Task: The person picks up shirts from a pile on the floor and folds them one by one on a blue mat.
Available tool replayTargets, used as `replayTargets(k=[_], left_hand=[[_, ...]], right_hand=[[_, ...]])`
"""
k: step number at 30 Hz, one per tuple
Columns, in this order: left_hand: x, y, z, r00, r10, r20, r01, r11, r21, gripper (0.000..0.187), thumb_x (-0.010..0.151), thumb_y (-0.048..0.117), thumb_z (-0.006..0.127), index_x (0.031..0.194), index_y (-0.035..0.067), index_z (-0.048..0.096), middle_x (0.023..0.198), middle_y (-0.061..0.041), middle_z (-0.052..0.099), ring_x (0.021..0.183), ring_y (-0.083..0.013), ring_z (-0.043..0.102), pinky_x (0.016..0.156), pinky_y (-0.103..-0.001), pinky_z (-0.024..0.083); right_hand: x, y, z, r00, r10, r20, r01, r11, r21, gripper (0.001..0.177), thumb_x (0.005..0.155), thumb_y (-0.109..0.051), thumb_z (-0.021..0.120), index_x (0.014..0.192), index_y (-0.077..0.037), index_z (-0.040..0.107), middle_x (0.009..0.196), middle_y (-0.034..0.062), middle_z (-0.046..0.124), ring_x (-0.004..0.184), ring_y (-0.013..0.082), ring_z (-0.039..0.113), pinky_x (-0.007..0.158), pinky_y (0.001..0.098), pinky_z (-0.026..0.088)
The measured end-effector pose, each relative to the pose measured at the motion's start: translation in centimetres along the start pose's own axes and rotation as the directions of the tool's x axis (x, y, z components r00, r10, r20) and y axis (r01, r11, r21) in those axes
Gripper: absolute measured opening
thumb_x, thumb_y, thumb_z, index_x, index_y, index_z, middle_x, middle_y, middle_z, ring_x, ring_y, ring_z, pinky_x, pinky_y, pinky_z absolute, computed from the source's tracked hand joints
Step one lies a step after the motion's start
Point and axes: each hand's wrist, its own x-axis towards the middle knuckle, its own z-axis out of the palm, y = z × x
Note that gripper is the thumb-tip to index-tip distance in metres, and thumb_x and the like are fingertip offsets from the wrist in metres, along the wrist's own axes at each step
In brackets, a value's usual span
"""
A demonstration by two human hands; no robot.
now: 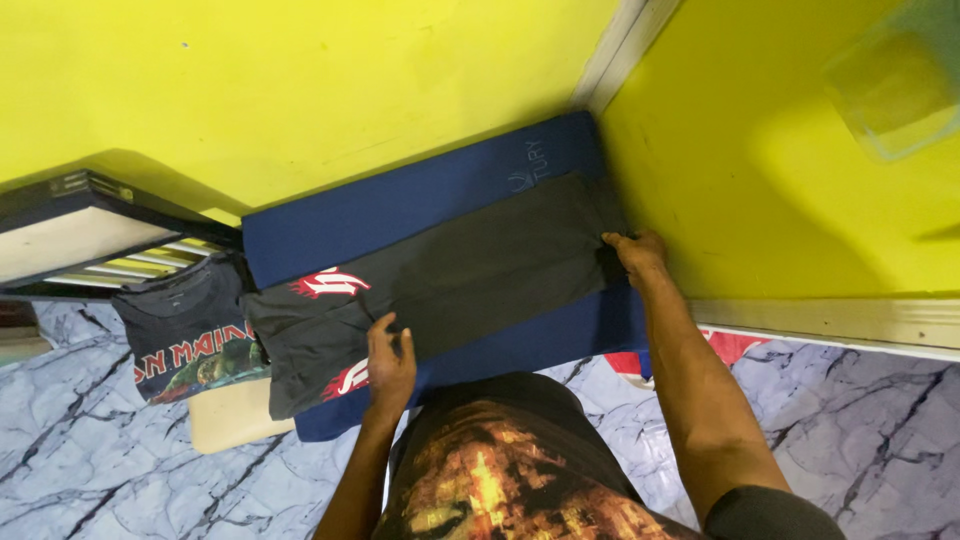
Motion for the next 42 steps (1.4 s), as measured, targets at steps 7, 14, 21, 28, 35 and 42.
replayTargets(k=[7, 14, 21, 28, 35, 42], left_hand=[[2.9, 0.9, 5.3, 0.905, -0.252, 0.343, 0.336, 0.918, -0.21, 0.039, 0.102, 0.032, 0.06, 0.129, 0.003, 0.064, 0.121, -0.018, 0.074, 0.104, -0.0293, 0.075, 0.092, -0.037, 0.058], [8.4, 2.9, 9.0, 0.617, -0.287, 0.733, 0.785, 0.285, -0.55, 0.084, 0.095, 0.069, 0.044, 0.152, 0.009, 0.039, 0.15, -0.016, 0.05, 0.133, -0.0331, 0.056, 0.107, -0.048, 0.049], [8.0, -2.0, 11.2, 0.657, -0.56, 0.504, 0.754, 0.483, -0.446, 0.08, 0.086, 0.039, 0.081, 0.145, 0.001, 0.045, 0.143, -0.016, 0.056, 0.129, -0.0264, 0.054, 0.107, -0.042, 0.046], [7.6, 1.9, 10.5, 0.802, -0.491, 0.342, 0.598, 0.653, -0.465, 0.054, 0.083, 0.023, 0.083, 0.127, -0.001, 0.064, 0.117, -0.012, 0.073, 0.106, -0.0212, 0.068, 0.093, -0.035, 0.055], [6.4, 0.1, 11.0, 0.979, -0.201, -0.034, 0.192, 0.966, -0.175, 0.068, 0.084, 0.012, 0.089, 0.133, -0.016, 0.051, 0.127, -0.032, 0.063, 0.121, -0.0367, 0.06, 0.102, -0.041, 0.046], [3.7, 1.2, 6.0, 0.877, -0.48, -0.021, 0.454, 0.842, -0.291, 0.055, 0.083, 0.018, 0.077, 0.128, -0.004, 0.055, 0.113, -0.021, 0.073, 0.105, -0.0316, 0.071, 0.096, -0.04, 0.055]], right_hand=[[-1.5, -1.1, 1.4, 0.881, -0.472, -0.043, 0.473, 0.88, 0.033, 0.034, 0.087, -0.015, 0.076, 0.115, 0.002, 0.066, 0.103, 0.0176, 0.074, 0.093, 0.03, 0.071, 0.081, 0.0408, 0.056], [-17.7, -8.4, 8.6, 0.531, -0.769, 0.356, 0.846, 0.456, -0.276, 0.032, 0.081, -0.012, 0.075, 0.111, -0.005, 0.066, 0.109, 0.0201, 0.072, 0.104, 0.0405, 0.07, 0.088, 0.0471, 0.057], [-24.7, -6.4, 10.7, 0.152, -0.521, 0.84, 0.942, 0.333, 0.036, 0.06, 0.084, -0.034, 0.081, 0.128, 0.003, 0.061, 0.131, 0.0207, 0.063, 0.123, 0.0398, 0.06, 0.101, 0.0476, 0.046], [-22.2, -6.1, 6.1, 0.587, -0.293, 0.755, 0.709, 0.636, -0.305, 0.044, 0.093, -0.034, 0.069, 0.129, -0.008, 0.065, 0.127, 0.0123, 0.07, 0.111, 0.0281, 0.069, 0.096, 0.0402, 0.055], [-20.6, -6.1, 5.8, 0.762, -0.221, 0.609, 0.55, 0.717, -0.429, 0.047, 0.096, -0.032, 0.066, 0.137, -0.01, 0.06, 0.127, 0.0132, 0.07, 0.107, 0.0255, 0.072, 0.093, 0.039, 0.058], [-18.6, -4.7, 7.8, 0.734, -0.34, 0.587, 0.628, 0.669, -0.398, 0.06, 0.091, -0.033, 0.071, 0.142, -0.007, 0.052, 0.137, 0.0148, 0.059, 0.111, 0.0287, 0.067, 0.097, 0.0416, 0.055]])
